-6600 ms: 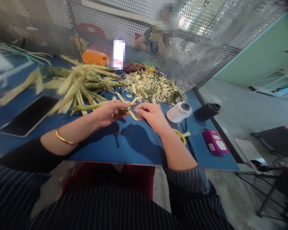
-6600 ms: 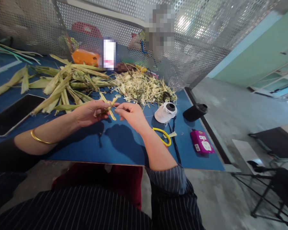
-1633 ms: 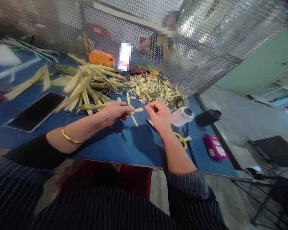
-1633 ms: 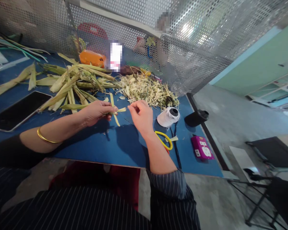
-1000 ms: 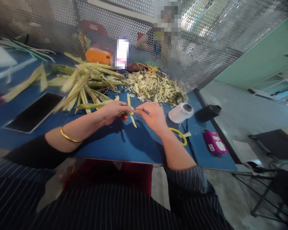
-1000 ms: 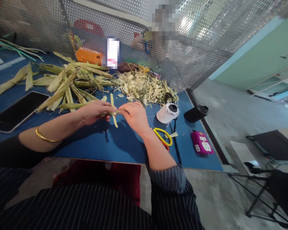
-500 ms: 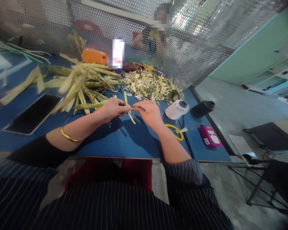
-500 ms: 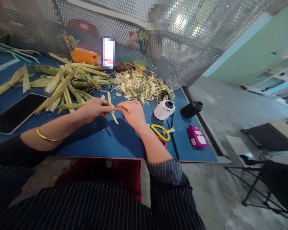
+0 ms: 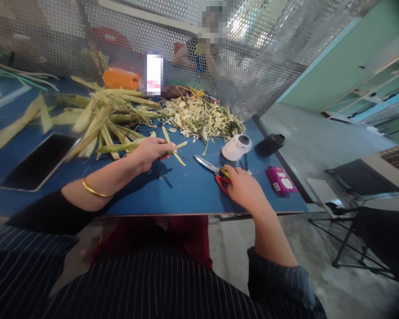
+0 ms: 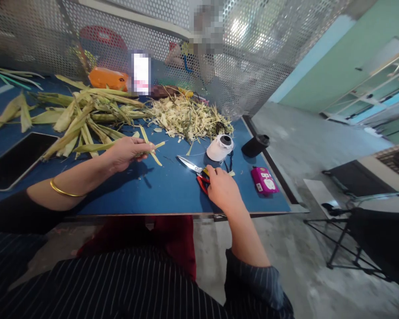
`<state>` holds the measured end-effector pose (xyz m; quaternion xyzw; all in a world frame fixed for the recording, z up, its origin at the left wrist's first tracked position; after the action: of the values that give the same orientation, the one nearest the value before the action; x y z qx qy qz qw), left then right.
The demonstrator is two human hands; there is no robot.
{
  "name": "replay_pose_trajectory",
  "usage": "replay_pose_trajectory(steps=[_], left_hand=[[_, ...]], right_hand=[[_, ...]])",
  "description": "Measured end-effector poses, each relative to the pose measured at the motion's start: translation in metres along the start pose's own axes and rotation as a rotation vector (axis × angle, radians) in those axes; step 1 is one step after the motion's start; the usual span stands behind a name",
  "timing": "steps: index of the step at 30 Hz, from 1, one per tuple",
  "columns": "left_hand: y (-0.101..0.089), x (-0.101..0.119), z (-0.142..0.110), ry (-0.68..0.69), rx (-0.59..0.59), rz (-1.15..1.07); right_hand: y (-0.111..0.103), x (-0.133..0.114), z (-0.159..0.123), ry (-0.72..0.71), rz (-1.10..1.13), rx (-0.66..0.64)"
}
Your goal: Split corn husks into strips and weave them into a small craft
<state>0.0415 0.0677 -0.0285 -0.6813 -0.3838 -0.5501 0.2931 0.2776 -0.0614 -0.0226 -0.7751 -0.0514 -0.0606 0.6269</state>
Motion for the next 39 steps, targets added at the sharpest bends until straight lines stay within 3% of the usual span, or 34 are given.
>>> replay_pose_trajectory(steps=[4, 7, 11, 13, 15, 21, 27, 39], left_hand=[[0.0, -0.004, 0.002, -0.008, -0.009, -0.078], [-0.002, -0.006, 0.005, 0.002, -0.004, -0.114], [-0.003, -0.006, 0.008, 0.065, 0.0, -0.143], [-0.004, -0.005, 0.009, 0.096, 0.007, -0.158], [-0.005, -0.004, 0.01, 0.124, 0.004, -0.174], [-0.006, -0.002, 0.009, 0.162, 0.014, -0.281], [0.0, -0.002, 0.006, 0.161, -0.011, -0.221], [0.009, -0.012, 0.01, 0.136, -0.028, -0.161]], right_hand=[[0.003, 0.002, 0.006, -0.002, 0.037, 0.041], [0.005, 0.003, 0.003, -0.008, 0.19, 0.081], [0.007, -0.004, -0.001, -0.125, 0.736, 0.11], [0.011, -0.012, 0.002, -0.172, 1.07, 0.044], [0.013, -0.023, 0.008, -0.193, 1.258, -0.054], [0.0, -0.046, 0.022, -0.289, 1.231, -0.127], [-0.011, -0.056, 0.028, -0.311, 1.218, -0.072], [-0.001, -0.061, 0.039, -0.257, 1.412, -0.066]])
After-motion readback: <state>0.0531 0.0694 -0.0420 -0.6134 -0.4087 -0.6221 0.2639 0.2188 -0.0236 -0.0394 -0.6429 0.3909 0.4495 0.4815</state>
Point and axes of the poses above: each hand's wrist, its own z-axis towards the middle knuckle, its own y-axis out of the palm, x = y × z, the point moved 8 cm from there along z, towards the middle knuckle, and after that the axes turned 11 degrees about -x, right-handed, at the moved point
